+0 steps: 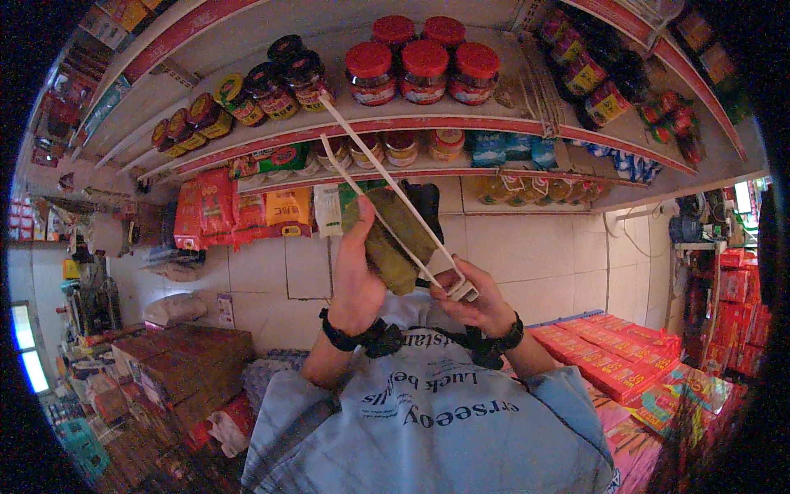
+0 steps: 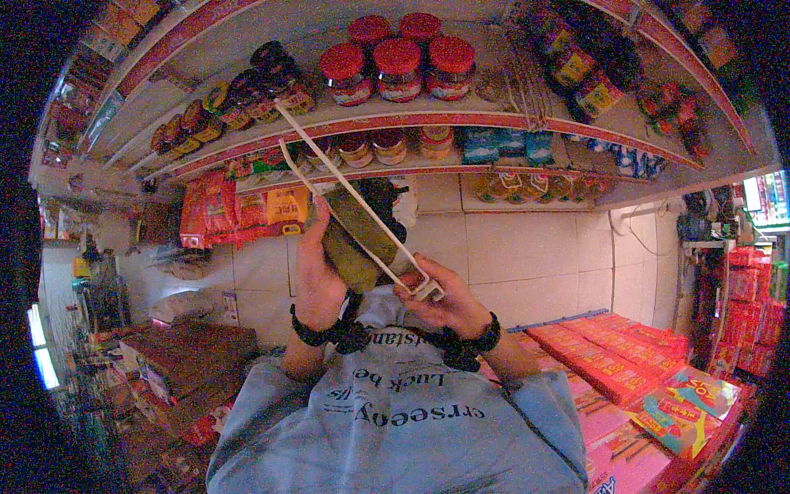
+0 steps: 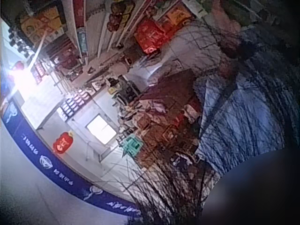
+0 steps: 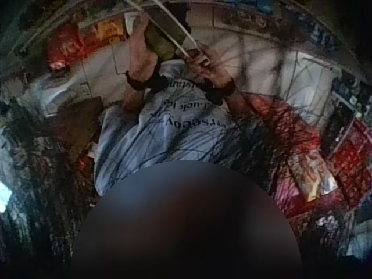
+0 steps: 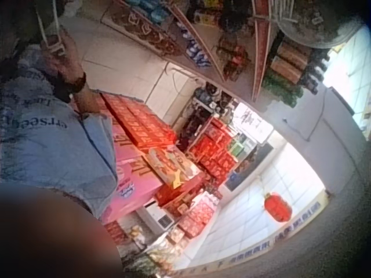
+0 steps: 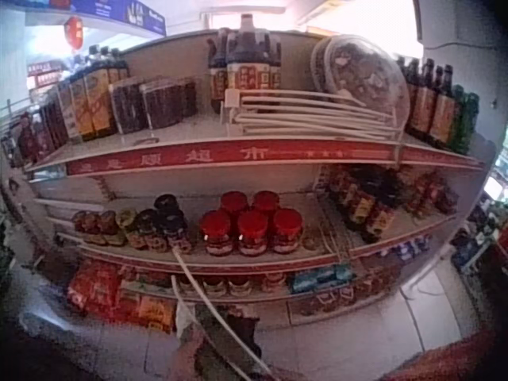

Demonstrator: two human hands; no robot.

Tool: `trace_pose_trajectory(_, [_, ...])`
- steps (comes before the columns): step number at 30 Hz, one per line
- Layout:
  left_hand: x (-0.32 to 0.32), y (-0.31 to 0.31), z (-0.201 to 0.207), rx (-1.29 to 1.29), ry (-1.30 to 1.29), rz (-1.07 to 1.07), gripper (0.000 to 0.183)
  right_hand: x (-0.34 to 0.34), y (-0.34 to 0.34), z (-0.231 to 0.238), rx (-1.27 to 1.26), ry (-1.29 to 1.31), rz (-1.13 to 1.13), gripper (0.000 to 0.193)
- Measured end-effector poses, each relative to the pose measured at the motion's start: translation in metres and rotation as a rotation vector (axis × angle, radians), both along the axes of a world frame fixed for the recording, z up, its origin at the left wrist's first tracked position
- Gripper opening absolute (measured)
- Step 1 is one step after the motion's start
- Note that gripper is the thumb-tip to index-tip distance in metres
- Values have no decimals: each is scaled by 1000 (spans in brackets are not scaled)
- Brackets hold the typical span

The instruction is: The person assembles a small white plastic device by inserting two white rods into a green fabric pouch and then attaching the plastic base. They repeatedly adjust the rods and the pouch to secure the components together.

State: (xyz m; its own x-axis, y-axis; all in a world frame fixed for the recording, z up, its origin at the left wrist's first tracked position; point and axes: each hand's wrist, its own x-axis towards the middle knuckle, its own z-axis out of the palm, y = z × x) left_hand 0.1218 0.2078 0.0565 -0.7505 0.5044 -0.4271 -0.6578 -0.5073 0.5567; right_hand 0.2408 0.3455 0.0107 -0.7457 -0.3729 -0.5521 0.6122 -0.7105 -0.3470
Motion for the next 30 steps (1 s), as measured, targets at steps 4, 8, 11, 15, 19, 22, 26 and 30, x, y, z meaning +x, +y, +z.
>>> trace_pose_trajectory(4, [0,0,0,53,-1,-27,34,0,4,-9,-136,40,-14,53])
trace_pose_trajectory(8, [6,8,14,30,48,-115,33,7,-25,-41,795,580,-310,51])
trace_pose_trajectory(11, [7,14,17,-117,56,40,34,-3,0,-25,211,191,125,53])
trace_pose_trajectory(15, [-2,9,3,-5,-20,-20,34,-8,17,-6,82,119,66,61])
trace_pose_trajectory(19, [-4,14,7,-84,-77,-24,31,-14,28,-30,609,224,4,60])
trace_pose_trajectory(22, [-4,16,-3,-190,12,-71,30,-27,50,-34,790,399,-246,53])
trace_pose_trajectory(26, [0,18,-7,-228,95,-117,30,-58,59,14,867,564,-461,40])
trace_pose_trajectory(30, [3,20,-9,-302,152,-216,32,-101,54,54,695,595,-529,39])
